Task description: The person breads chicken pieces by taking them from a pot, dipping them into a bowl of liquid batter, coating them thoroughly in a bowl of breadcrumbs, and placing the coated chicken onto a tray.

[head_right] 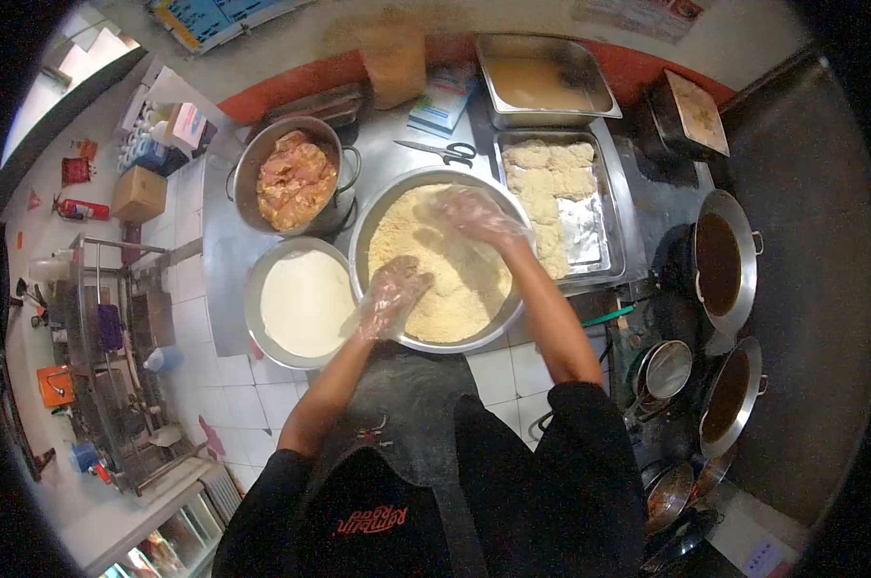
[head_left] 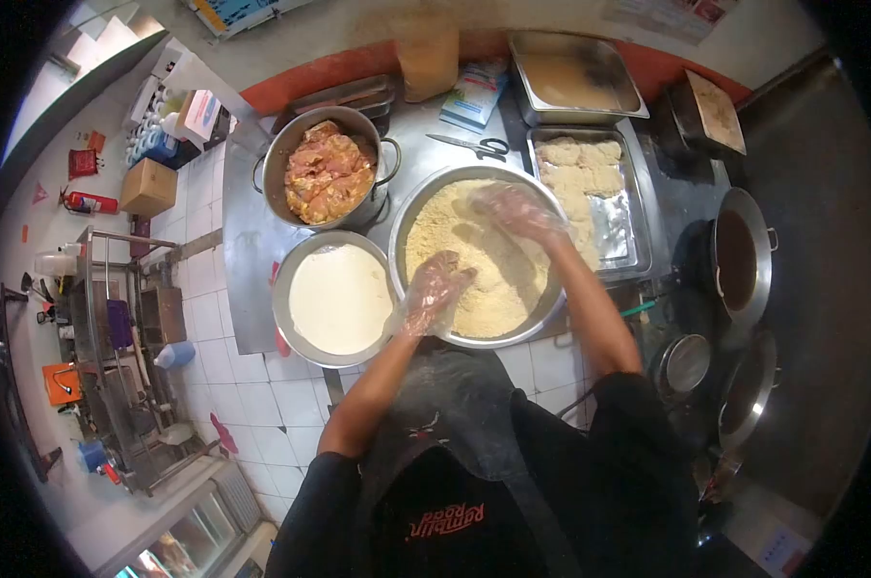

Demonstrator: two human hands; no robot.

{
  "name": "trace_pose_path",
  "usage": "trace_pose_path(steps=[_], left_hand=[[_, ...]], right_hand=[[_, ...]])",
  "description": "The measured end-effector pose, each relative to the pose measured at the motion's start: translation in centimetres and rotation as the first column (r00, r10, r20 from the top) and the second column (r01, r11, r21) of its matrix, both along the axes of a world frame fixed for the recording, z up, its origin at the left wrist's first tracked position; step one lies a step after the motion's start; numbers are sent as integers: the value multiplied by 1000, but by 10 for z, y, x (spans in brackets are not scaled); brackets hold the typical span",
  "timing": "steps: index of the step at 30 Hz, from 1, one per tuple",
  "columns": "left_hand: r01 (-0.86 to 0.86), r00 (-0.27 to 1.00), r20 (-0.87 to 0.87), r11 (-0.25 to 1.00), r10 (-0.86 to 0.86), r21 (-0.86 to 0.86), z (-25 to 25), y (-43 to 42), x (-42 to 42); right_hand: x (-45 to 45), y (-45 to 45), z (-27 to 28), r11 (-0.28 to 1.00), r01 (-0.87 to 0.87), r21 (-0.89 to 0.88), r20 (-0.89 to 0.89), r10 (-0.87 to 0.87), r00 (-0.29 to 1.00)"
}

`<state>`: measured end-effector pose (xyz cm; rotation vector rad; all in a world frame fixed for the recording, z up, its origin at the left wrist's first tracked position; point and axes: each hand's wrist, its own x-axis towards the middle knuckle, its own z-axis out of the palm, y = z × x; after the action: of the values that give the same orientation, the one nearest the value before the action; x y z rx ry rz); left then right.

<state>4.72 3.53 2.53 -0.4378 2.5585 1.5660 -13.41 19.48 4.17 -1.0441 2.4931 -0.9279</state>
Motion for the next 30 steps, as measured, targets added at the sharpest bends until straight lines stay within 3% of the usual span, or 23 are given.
trace_pose_path(steps=[1,3,4,6,7,8,10,11,13,15,16,18,21,22,23,24,25,27,28,29,30], left_hand=[[5,1000,5,1000,-5,0,-2,0,-4],[151,988,-13,983,-153,-100,-5,0,-15],[148,988,-15,984,-151,-100,-4,6,-19],[100,993,64,995,-100,6,-4,18,-20],[72,992,103,996,-78,56,-4,21,-22],[68,992,101,996,-73,54,-4,21,-23],[193,968,159,981,-192,10,-11,17,-22],[190,969,161,982,-189,9,-18,15,-20],[320,941,-18,905,-338,-279,-28,8,-18],[387,918,20,887,-395,-250,-16,-1,-15],[445,894,51,869,-445,-216,-9,-2,-15],[441,898,88,877,-432,-192,6,0,-18],[374,927,73,922,-368,-101,39,0,-27],[310,951,33,951,-309,-23,44,-1,-30],[312,950,34,950,-311,-23,43,-5,-32],[309,880,-290,917,-377,-252,39,-11,-34],[217,689,-555,863,-466,-456,38,-16,-37],[233,620,-551,802,-559,-551,41,-20,-36],[265,640,-462,741,-613,-617,45,-20,-29],[299,657,-368,676,-658,-674,47,-20,-20],[294,657,-373,678,-655,-674,33,-21,-11]], right_hand=[[-5,2,-2,1000,5,0,5,-5,1000],[-18,-6,7,864,-276,422,168,224,960],[-18,-8,19,863,-277,423,166,226,960],[-13,-8,35,684,-373,627,325,205,923],[-18,-2,22,685,-373,626,323,207,923],[-29,11,-8,700,-428,571,402,216,890],[-56,45,-116,746,-577,332,422,430,798],[-46,44,-89,745,-580,330,423,432,796],[-7,40,2,729,-493,475,513,226,828],[-1,58,-1,898,-370,238,764,62,643],[-1,62,-3,921,-342,185,856,20,517],[1,70,-15,944,-300,134,927,-12,376],[5,74,-32,998,-35,-49,956,57,287],[5,67,-16,971,-223,89,655,112,747],[7,63,0,905,-300,303,167,260,951],[13,62,46,907,-242,345,188,186,964],[17,63,45,906,-243,346,190,185,964],[21,72,46,925,-297,237,-186,343,921],[27,85,16,957,-239,164,-303,279,911],[44,89,9,956,-242,168,-305,284,909],[65,94,4,981,-63,181,-256,109,961]])
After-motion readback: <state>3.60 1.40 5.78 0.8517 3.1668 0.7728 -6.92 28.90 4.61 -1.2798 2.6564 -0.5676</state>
